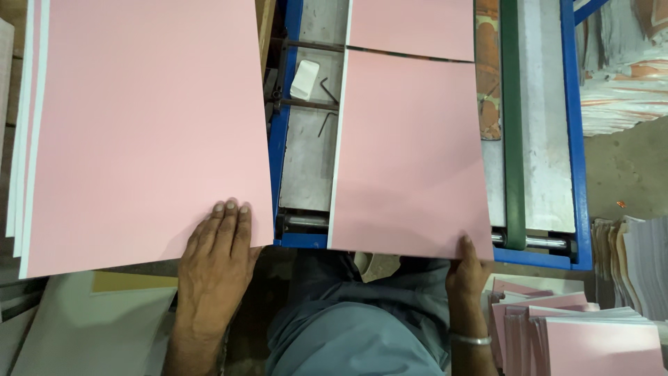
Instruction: The person repeatedly picks up pink paper sheets from a stack on the left and feeds them one by one into a blue paper-processing machine with rollers. The person maintains a steady rhythm, placing each sheet onto the rollers and guiding it through the machine.
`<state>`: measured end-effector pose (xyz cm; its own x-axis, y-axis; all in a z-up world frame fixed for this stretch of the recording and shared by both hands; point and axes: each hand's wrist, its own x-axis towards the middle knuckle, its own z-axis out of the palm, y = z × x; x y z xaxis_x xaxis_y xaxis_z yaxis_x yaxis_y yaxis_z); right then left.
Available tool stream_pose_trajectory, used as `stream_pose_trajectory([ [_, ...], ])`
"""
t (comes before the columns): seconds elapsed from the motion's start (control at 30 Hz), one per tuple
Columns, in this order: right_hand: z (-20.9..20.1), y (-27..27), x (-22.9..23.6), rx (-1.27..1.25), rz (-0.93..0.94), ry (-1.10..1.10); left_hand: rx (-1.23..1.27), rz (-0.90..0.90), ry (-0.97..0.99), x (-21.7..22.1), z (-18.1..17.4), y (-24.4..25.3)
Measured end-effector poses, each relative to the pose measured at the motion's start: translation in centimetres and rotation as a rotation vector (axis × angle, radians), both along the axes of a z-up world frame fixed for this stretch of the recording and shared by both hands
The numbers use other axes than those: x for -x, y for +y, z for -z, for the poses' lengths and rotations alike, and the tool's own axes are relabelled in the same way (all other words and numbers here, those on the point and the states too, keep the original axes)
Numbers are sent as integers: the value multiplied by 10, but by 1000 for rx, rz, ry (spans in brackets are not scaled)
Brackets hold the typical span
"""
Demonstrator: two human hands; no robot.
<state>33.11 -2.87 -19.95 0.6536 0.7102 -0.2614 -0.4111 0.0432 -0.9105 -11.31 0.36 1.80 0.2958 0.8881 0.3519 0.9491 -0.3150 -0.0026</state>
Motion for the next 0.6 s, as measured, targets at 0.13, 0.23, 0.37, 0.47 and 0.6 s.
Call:
stream_pose_trajectory([
  [0.13,8,46,-3,36,36,-11,-2,3,-27,3,5,-4],
  [0.23,12,69,-3,-53,-107,24,10,25,-88,5,6,-6],
  [0.37,10,82,6,135,-267,131,44,50,-117,14,8,-9],
  [0.47,8,70,11,165,-423,147,-13,30,-175,43,9,-10],
  [0.6,-14,50,35,126,-591,181,-136,-58,-463,56,15,-7],
])
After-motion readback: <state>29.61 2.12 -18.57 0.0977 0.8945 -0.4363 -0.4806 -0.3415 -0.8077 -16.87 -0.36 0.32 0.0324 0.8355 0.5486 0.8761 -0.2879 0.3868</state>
